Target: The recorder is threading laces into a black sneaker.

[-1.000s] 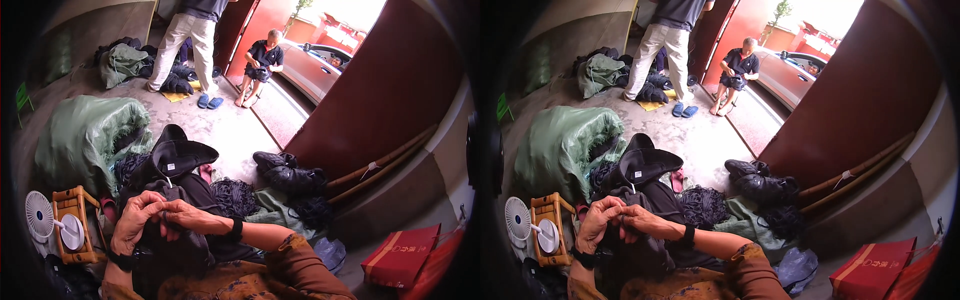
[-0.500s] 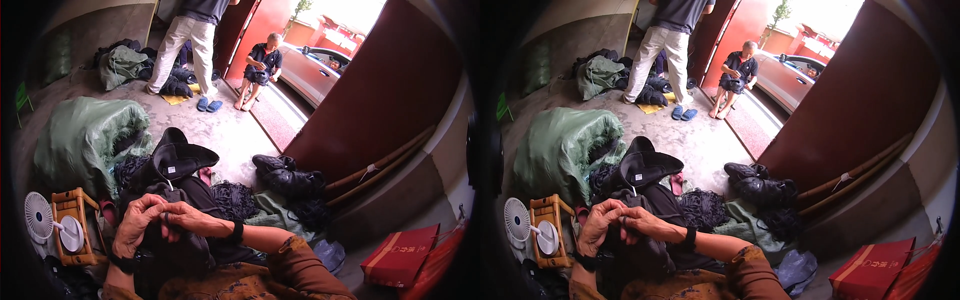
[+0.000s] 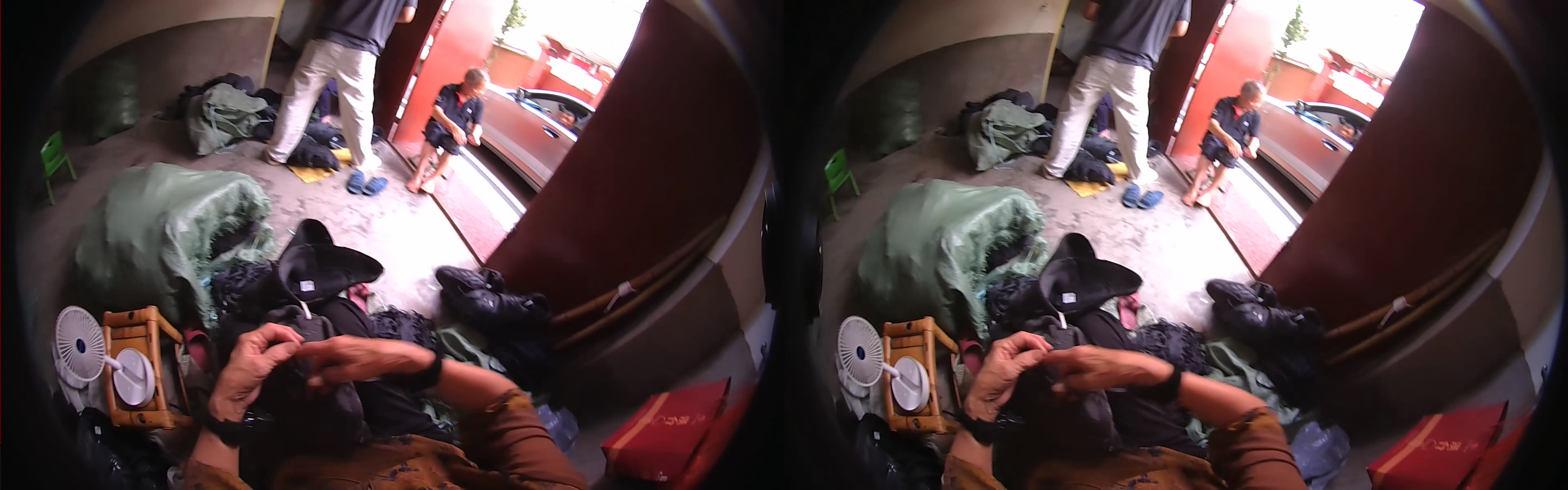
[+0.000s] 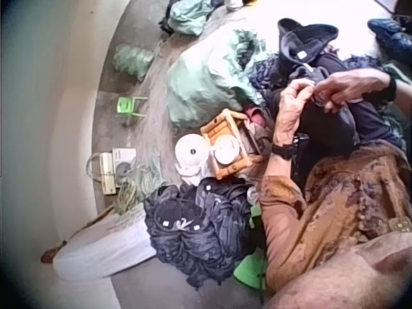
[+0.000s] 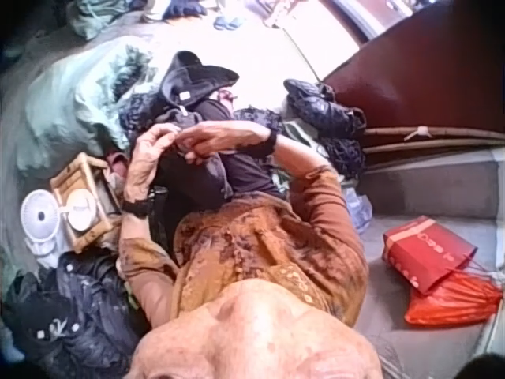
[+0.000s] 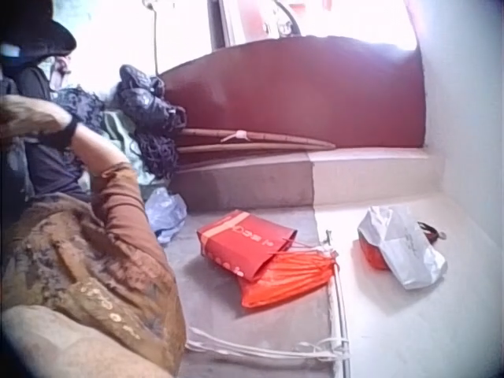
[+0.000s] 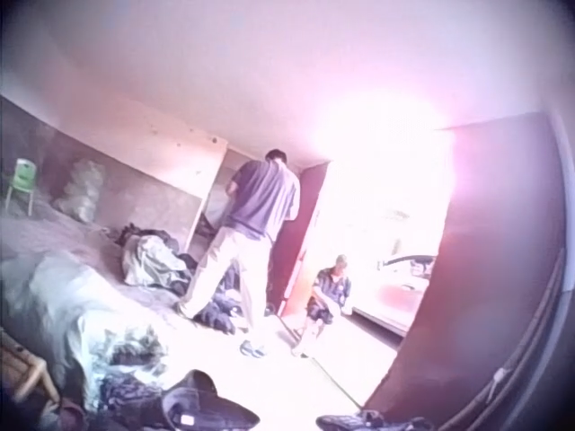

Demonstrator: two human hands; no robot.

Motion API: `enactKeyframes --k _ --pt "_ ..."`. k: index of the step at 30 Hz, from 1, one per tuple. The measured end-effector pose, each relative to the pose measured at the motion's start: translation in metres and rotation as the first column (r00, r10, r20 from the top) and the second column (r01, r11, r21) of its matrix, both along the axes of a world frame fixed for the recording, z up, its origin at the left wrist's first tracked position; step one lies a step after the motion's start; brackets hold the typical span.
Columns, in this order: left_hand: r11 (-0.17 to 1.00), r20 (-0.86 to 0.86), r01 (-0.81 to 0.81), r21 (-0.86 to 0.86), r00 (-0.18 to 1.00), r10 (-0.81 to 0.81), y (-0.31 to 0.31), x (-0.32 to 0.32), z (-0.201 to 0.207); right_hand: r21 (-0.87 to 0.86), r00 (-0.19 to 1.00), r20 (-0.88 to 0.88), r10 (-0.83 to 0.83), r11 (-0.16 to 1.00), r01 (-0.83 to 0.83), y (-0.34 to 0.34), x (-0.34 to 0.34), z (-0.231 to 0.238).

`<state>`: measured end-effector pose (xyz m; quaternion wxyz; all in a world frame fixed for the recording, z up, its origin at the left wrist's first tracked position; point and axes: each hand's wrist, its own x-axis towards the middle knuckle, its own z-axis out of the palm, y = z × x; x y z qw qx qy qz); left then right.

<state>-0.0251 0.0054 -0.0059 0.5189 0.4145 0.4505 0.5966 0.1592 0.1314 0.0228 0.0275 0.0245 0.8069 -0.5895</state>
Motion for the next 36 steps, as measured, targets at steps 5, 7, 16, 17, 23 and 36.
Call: enactKeyframes --k 5,7,16,17,23,36 --pt "0.999 0.001 -0.016 0.027 1.0 0.016 -0.002 0.001 -0.004 0.1 0.907 -0.155 -0.392 0.907 0.409 0.12 0.025 0.094" --pt "0.998 -0.001 -0.008 0.057 1.0 0.008 -0.001 0.002 -0.005 -0.175 0.735 -0.391 -0.554 0.828 0.532 0.158 0.039 0.135" --pt "0.996 -0.001 -0.057 0.065 0.998 0.058 -0.009 0.009 -0.004 -0.213 0.304 -0.525 -0.795 0.469 0.857 0.177 0.0 0.261" --pt "0.996 0.002 -0.057 0.066 0.998 0.057 -0.009 0.009 -0.004 -0.206 0.326 -0.526 -0.785 0.49 0.847 0.175 -0.009 0.268" --pt "0.997 0.032 -0.045 0.068 0.999 0.043 -0.008 0.007 -0.008 -0.077 0.373 -0.601 -0.707 0.515 0.853 0.162 -0.057 0.291" --pt "0.991 -0.011 -0.057 0.125 0.998 0.059 -0.008 0.005 -0.011 -0.053 0.429 -0.591 -0.683 0.563 0.824 0.14 -0.109 0.287"
